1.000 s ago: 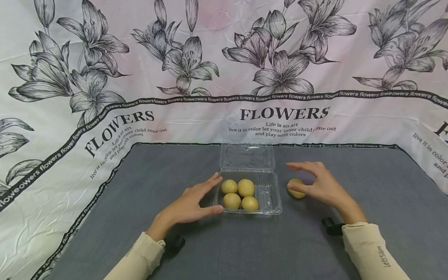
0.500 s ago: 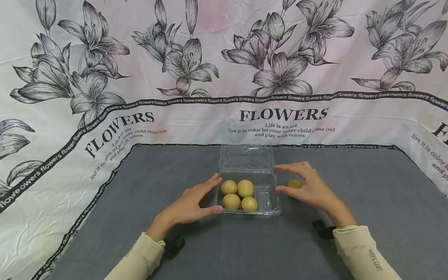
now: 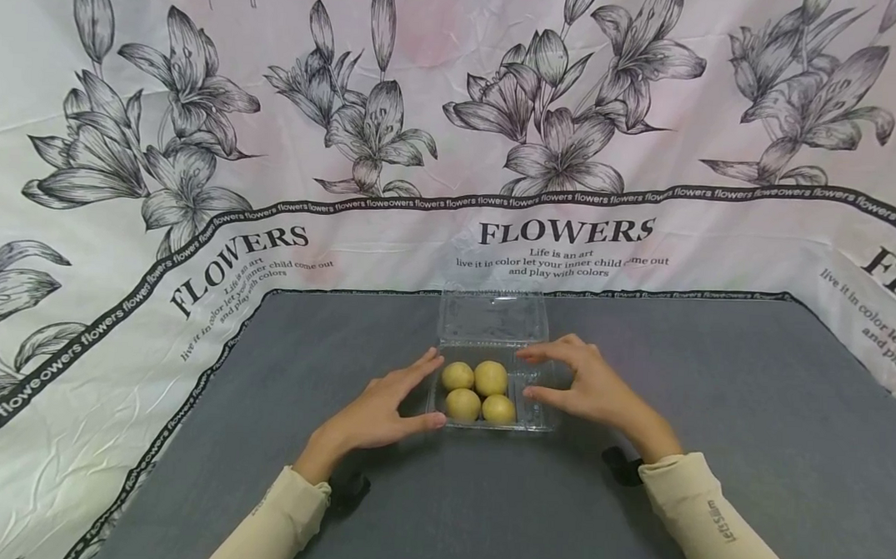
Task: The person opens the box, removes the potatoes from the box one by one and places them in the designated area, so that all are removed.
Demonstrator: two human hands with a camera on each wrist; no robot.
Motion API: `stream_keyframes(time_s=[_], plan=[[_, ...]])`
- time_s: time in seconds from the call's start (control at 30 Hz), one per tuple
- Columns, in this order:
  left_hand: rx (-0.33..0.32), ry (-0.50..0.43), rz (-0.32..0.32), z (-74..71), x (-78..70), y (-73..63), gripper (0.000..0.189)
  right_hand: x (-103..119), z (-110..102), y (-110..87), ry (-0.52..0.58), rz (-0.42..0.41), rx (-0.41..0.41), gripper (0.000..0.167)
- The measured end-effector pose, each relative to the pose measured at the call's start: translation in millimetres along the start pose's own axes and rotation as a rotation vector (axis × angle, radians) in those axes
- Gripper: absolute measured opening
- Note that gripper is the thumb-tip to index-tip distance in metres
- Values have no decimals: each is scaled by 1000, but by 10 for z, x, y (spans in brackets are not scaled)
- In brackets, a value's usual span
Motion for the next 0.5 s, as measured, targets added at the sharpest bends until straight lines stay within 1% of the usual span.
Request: stream_keyframes(time_s=[0.23, 0.37, 0.5], plan=[[7, 7, -6, 16, 23, 8, 88, 56, 121, 0, 0, -3, 48, 49], [5, 7, -12, 19, 31, 12, 87, 112, 169, 5, 5, -51, 65, 48], [10, 6, -20, 21, 31, 13, 88, 159, 191, 16, -10, -76, 64, 46]])
Point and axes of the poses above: each hand's wrist, its own y-axis towards the middle knuckle, its own z-axis out of the palm, x = y × z, the point moved 7 cm from there along y, towards the middle knuckle
